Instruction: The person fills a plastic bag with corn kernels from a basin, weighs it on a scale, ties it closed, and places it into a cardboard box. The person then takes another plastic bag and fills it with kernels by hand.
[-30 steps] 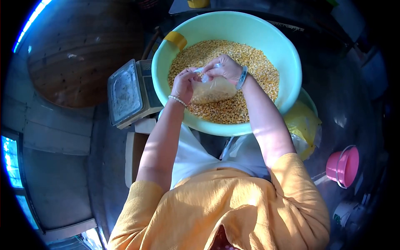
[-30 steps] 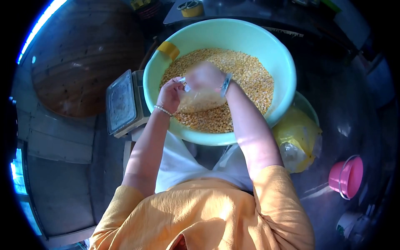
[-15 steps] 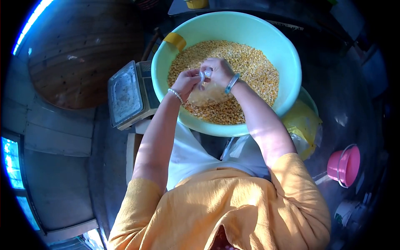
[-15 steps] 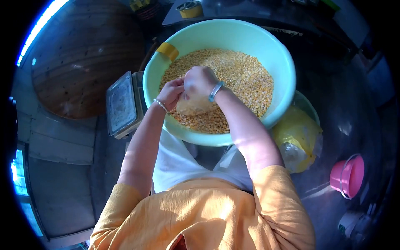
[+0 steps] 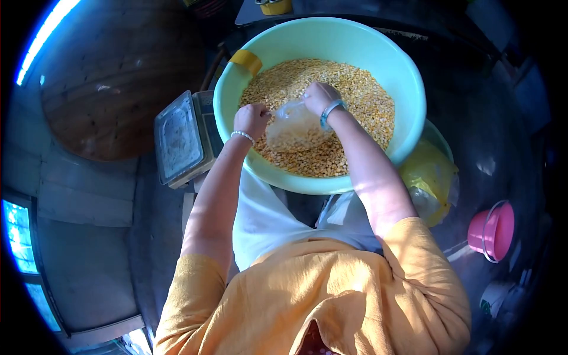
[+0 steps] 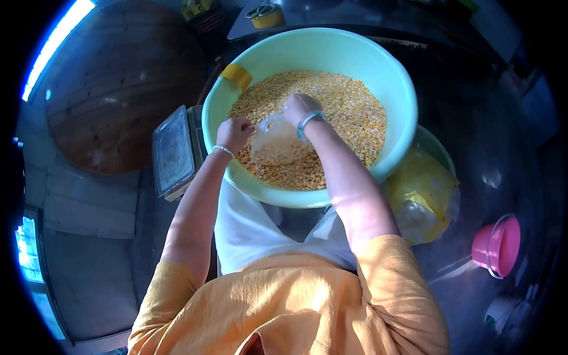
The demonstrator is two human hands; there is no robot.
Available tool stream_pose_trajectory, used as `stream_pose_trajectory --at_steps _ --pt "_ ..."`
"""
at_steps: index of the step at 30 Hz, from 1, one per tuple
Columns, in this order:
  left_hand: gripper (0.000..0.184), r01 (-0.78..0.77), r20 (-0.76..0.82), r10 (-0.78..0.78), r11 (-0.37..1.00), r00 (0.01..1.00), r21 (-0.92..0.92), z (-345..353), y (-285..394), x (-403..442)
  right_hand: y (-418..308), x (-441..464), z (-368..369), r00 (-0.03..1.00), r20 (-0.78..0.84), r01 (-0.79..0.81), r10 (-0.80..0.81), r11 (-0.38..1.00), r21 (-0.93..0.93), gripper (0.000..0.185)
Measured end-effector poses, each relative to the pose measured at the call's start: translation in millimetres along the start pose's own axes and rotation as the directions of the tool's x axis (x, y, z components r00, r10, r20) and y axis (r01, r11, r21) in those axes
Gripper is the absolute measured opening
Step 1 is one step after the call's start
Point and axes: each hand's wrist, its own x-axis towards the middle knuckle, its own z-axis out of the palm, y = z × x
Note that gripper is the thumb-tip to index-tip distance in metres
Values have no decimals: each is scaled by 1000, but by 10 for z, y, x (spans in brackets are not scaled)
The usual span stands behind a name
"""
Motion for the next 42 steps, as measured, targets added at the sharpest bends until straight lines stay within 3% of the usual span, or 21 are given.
stream_pose_trajectory --at_steps 5,7,10,13,16,19,20,23,24,27,28,32,36,37,40,41,42 --pt "15 54 38 -56 997 998 53 68 -99 -80 124 29 6 998 59 -7 13 995 -104 17" --pt "15 56 -35 -56 998 998 17 -28 -10 -58 147 122 59 998 60 32 -27 996 -82 16" --pt "15 36 -156 -41 999 987 -32 -218 167 13 84 48 17 911 -246 382 -332 903 197 17" --pt "14 -53 -237 33 995 971 -79 -374 361 69 -100 -88 -73 936 -171 351 -306 788 506 18" --pt "12 -163 -263 112 970 958 -178 -455 593 82 -173 -138 -66 937 84 155 -340 617 771 11" --pt "11 -231 -277 149 928 949 -293 -396 684 67 -161 -132 -46 911 155 133 -382 629 766 6" --pt "17 -245 -357 146 937 922 -249 -309 645 73 -131 -101 -4 914 125 133 -386 576 807 11" --pt "32 -155 -273 1 825 962 -543 -133 545 16 -116 -103 -45 920 134 146 -369 639 755 12" --pt "43 -98 -174 -13 784 985 -613 -136 536 -11 -94 -81 -11 917 131 183 -377 689 701 13" --pt "46 -172 -177 84 804 981 -570 -158 581 -100 -97 -46 65 939 96 142 -329 628 765 12" --pt "46 -140 -182 37 790 983 -596 -112 584 -107 -104 -63 46 940 55 169 -336 601 781 9" --pt "33 52 59 -30 901 998 -432 -57 559 -92 -122 -89 15 910 67 195 -408 566 801 5" --pt "22 82 58 -61 850 996 -521 142 521 -86 -111 -93 25 918 59 183 -393 548 816 3" --pt "20 130 80 -106 896 991 -424 125 529 -91 -123 -109 20 928 61 158 -368 536 829 4" --pt "17 231 221 -77 469 972 -853 245 495 -109 -93 -90 27 923 58 150 -380 495 856 3" --pt "15 230 222 -64 326 973 -917 284 478 -105 -127 -112 -45 912 83 145 -402 504 851 7" --pt "13 247 231 -90 279 969 -928 294 491 -118 -85 -85 -19 925 100 95 -366 478 873 13"
